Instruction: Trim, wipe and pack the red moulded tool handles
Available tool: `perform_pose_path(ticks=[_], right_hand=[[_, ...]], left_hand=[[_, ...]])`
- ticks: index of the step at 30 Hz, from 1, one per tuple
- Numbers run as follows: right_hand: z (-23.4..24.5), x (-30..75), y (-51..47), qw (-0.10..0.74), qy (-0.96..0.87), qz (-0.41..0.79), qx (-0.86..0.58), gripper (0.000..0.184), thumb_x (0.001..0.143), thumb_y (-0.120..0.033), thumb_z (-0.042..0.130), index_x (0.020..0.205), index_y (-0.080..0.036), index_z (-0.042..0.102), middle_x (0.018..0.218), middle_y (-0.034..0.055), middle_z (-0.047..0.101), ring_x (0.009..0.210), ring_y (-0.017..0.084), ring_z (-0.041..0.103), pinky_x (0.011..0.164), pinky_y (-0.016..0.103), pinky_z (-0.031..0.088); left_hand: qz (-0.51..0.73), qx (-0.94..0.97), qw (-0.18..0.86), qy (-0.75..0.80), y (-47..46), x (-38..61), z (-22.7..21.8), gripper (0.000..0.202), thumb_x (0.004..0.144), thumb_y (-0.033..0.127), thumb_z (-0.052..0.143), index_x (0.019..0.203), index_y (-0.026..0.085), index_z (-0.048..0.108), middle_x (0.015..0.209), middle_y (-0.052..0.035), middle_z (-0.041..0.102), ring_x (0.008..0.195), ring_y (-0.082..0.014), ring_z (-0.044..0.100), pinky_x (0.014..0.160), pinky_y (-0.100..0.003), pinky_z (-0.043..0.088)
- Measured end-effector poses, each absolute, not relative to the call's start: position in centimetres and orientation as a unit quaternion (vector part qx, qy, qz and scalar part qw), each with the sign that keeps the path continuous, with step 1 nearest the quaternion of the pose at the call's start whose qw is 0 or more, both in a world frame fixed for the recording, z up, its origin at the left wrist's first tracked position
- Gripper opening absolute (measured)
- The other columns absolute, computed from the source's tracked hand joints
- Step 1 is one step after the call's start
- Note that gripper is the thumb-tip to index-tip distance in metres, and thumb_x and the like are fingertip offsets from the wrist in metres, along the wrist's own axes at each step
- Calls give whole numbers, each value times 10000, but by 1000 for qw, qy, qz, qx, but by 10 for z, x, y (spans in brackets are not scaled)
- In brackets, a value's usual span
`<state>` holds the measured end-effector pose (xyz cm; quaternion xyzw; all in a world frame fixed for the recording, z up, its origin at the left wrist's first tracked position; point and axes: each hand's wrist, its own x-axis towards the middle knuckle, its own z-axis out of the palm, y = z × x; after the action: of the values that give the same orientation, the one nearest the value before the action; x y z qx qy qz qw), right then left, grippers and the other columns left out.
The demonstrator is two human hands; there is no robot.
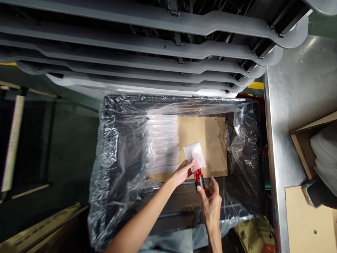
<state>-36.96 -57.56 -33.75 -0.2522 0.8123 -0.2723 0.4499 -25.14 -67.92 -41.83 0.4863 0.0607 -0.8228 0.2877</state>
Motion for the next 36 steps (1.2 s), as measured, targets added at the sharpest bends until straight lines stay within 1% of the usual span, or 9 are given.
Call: perform_pose_path(ticks=[3, 7, 12, 17, 22, 27, 29, 33, 36], right_hand=[[-334, -369, -581, 451, 807, -287, -251, 758, 808, -568, 692, 1368, -115, 457, 880, 102, 775, 706, 222, 738, 681, 289, 549], [-332, -372, -591, 444, 813, -266, -267, 725, 857, -604, 627, 1364, -114, 457, 819, 99, 773, 724, 244, 745, 692, 299, 546], [-333, -390, -604, 406, 821, -191, -354, 603, 1003, -608, 269, 1197, -156, 619, 803, 101, 753, 675, 224, 718, 613, 277, 498], [-336, -403, -614, 353, 807, -177, -439, 478, 940, -620, 460, 948, -197, 681, 877, 81, 687, 738, 201, 642, 701, 290, 466], [-338, -399, -622, 329, 787, -175, -492, 391, 998, -455, 389, 805, -214, 628, 829, 50, 614, 755, 191, 566, 715, 302, 425], [-325, -395, -620, 380, 711, -169, -568, 329, 1003, -367, 412, 774, -236, 609, 829, 16, 617, 822, 184, 538, 802, 303, 429], [-323, -396, -614, 416, 678, -169, -582, 334, 1008, -389, 428, 775, -237, 613, 855, 12, 634, 842, 179, 544, 840, 311, 430], [-334, -407, -599, 437, 719, -199, -503, 346, 963, -529, 492, 858, -241, 654, 926, 45, 660, 936, 211, 582, 861, 337, 456], [-347, -416, -589, 417, 762, -206, -451, 407, 937, -588, 490, 973, -217, 653, 941, 71, 664, 903, 224, 602, 838, 357, 482]], left_hand=[[-841, 469, 262, 64, -671, -252, -410, 452, 581, 375, 956, 896, 140, 732, 860, -76, 769, 763, -193, 712, 697, -271, 549], [-853, 456, 238, 83, -660, -259, -403, 422, 572, 337, 962, 863, 137, 731, 798, -56, 764, 658, -175, 690, 608, -254, 534], [-857, 457, 184, 148, -654, -266, -404, 280, 778, 378, 829, 805, 126, 710, 745, -56, 758, 623, -156, 687, 619, -244, 554], [-860, 444, 144, 205, -655, -266, -403, 332, 861, 432, 736, 808, 105, 707, 761, -87, 766, 671, -180, 719, 727, -273, 582], [-864, 428, 138, 227, -654, -261, -395, 312, 864, 423, 734, 818, 115, 710, 754, -80, 768, 680, -184, 728, 752, -288, 584], [-874, 405, 124, 237, -656, -251, -398, 492, 823, 628, 674, 850, 139, 724, 718, -89, 750, 661, -260, 724, 685, -404, 594], [-872, 412, 122, 235, -654, -249, -403, 431, 805, 561, 731, 834, 132, 726, 699, -86, 744, 621, -243, 710, 641, -355, 573], [-848, 456, 137, 231, -638, -252, -418, 116, 835, 205, 754, 859, 99, 713, 766, -66, 751, 654, -175, 702, 669, -279, 548], [-793, 525, 187, 244, -620, -257, -432, 76, 925, 186, 660, 918, 112, 679, 847, -23, 720, 712, -131, 678, 690, -280, 569]])
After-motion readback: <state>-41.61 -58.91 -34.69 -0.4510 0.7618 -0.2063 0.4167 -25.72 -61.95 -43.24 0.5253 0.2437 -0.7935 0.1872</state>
